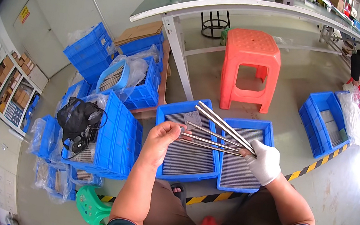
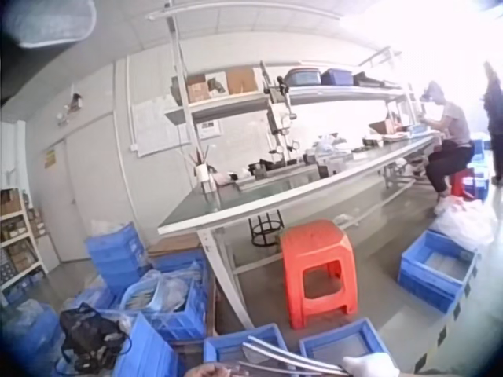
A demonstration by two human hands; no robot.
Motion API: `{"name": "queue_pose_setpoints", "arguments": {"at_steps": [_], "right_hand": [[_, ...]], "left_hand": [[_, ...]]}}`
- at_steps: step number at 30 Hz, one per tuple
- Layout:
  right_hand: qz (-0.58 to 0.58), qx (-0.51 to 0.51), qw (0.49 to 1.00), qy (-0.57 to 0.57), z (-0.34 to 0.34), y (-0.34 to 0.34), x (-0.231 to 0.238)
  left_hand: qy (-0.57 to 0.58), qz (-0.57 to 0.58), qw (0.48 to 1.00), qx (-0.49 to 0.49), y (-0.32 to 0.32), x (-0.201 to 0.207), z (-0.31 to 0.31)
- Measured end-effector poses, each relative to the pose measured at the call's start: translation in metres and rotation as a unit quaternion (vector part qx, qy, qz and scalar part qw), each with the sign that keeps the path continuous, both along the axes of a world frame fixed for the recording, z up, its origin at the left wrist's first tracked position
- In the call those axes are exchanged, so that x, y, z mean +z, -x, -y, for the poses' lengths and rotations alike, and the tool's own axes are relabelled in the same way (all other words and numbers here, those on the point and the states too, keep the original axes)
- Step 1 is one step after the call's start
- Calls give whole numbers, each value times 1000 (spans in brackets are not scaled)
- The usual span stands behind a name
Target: The person sorts metal rods and washers into blue bins by hand, organizing them on the floor while wearing gloves.
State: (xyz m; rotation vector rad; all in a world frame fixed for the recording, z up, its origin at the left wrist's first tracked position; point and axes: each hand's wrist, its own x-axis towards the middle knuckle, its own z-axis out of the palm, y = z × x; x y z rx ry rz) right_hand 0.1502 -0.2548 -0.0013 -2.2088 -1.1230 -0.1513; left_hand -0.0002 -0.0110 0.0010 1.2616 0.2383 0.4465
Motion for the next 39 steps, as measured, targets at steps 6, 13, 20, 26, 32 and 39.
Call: {"name": "queue_pose_setpoints", "arguments": {"at_steps": [6, 13, 20, 26, 32, 39], "right_hand": [[49, 4, 999, -3, -2, 2, 4], [-15, 17, 999, 23, -1, 0, -1], [-28, 44, 998, 31, -4, 5, -1], [32, 42, 998, 35, -2, 8, 3], [-60, 47, 996, 38, -2, 4, -4], [-512, 126, 848, 48, -2, -3, -14]], "left_hand": [[-50, -6, 998, 44, -2, 2, 6], [-84, 11, 990, 112, 8, 7, -21], [-44, -62, 996, 40, 2, -1, -11], [-34, -61, 997, 18, 2, -1, -8], [-23, -37, 999, 1, 2, 2, -3], [-59, -42, 991, 110, 12, 7, -25]]}}
